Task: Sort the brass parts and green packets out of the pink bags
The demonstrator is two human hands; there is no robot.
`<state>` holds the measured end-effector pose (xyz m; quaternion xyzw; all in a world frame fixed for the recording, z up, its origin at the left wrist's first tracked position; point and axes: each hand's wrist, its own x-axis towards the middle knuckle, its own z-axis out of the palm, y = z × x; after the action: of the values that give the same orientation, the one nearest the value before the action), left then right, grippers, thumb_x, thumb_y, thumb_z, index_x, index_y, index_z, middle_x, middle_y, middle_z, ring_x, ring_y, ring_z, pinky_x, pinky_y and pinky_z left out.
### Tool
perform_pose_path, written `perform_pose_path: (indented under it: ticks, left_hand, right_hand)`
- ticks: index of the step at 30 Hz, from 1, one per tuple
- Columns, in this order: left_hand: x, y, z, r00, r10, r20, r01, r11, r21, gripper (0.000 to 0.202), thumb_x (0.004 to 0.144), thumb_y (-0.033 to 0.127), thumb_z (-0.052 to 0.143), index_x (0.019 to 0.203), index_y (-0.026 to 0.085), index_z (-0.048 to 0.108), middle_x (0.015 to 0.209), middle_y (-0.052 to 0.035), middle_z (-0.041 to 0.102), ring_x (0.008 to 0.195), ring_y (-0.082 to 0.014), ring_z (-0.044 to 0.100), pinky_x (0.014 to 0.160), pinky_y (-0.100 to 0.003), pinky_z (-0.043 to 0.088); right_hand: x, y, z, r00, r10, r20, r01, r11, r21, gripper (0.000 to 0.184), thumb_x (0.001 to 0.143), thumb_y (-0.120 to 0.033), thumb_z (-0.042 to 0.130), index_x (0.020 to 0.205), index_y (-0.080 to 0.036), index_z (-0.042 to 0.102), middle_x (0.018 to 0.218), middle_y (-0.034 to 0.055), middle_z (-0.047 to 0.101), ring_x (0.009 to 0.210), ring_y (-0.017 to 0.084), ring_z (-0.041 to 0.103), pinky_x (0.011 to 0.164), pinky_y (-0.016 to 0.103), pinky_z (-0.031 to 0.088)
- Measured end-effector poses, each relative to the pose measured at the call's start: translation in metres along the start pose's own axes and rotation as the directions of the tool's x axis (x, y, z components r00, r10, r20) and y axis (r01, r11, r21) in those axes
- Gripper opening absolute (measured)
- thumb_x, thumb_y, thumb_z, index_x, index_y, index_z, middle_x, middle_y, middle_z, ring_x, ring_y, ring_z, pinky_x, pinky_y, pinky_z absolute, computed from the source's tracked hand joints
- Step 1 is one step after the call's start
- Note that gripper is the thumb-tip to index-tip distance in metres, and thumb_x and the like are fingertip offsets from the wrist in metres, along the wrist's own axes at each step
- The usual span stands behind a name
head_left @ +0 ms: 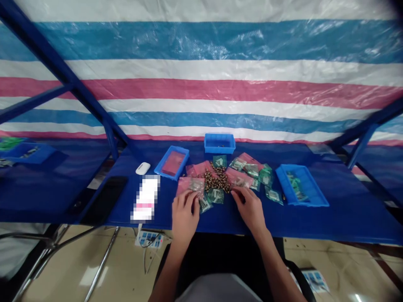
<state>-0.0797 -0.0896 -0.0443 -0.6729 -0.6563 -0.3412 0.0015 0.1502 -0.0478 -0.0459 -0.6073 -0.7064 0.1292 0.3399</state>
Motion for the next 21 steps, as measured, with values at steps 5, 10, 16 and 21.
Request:
perform_pose_path:
  ticks: [5,10,16,21]
  left_hand:
    - [0.000,0.000,0.000,1.000,0.002,-0.004,-0.002,1.000,-0.002,0.025,0.093,0.022,0.056,0.116,0.025,0.066,0.119,-0.0085,0.063,0.107,-0.0254,0.056,0.097,-0.042,0.046]
    - [0.000,0.000,0.000,1.000,0.010,-0.008,-0.010,1.000,-0.010,0.025,0.093,0.023,0.056,0.116,0.024,0.067,0.118,-0.0084,0.064,0.107,-0.0257,0.056,0.097,-0.043,0.046]
    - [0.000,-0.001,0.001,1.000,0.009,-0.010,-0.009,1.000,-0.002,0.025,0.093,0.023,0.056,0.116,0.024,0.067,0.118,-0.0081,0.064,0.106,-0.0256,0.056,0.097,-0.043,0.046]
    - [-0.001,-0.001,0.001,1.000,0.012,-0.001,-0.012,1.000,-0.001,0.025,0.094,0.022,0.055,0.116,0.024,0.066,0.117,-0.0083,0.064,0.106,-0.0259,0.055,0.097,-0.043,0.046]
  right_hand:
    - [-0.005,-0.005,0.006,0.996,-0.074,0.040,0.079,0.986,-0.146,0.026,0.097,-0.040,0.053,0.111,-0.021,0.065,0.099,0.0084,0.067,0.095,0.025,0.061,0.084,0.035,0.049]
    - [-0.001,-0.004,0.011,0.995,-0.087,0.038,0.093,0.979,-0.184,0.022,0.100,-0.034,0.048,0.104,-0.021,0.065,0.098,0.0081,0.067,0.094,0.023,0.062,0.086,0.035,0.048]
    - [-0.006,-0.009,-0.002,0.997,-0.079,-0.021,0.078,0.997,-0.030,0.022,0.100,-0.032,0.046,0.104,-0.021,0.065,0.098,0.0075,0.069,0.092,0.022,0.065,0.083,0.034,0.051]
    - [-0.034,-0.025,-0.058,0.947,-0.091,-0.309,0.100,0.995,0.015,0.024,0.097,-0.030,0.054,0.120,-0.027,0.061,0.098,0.0072,0.070,0.084,0.021,0.068,0.074,0.034,0.053]
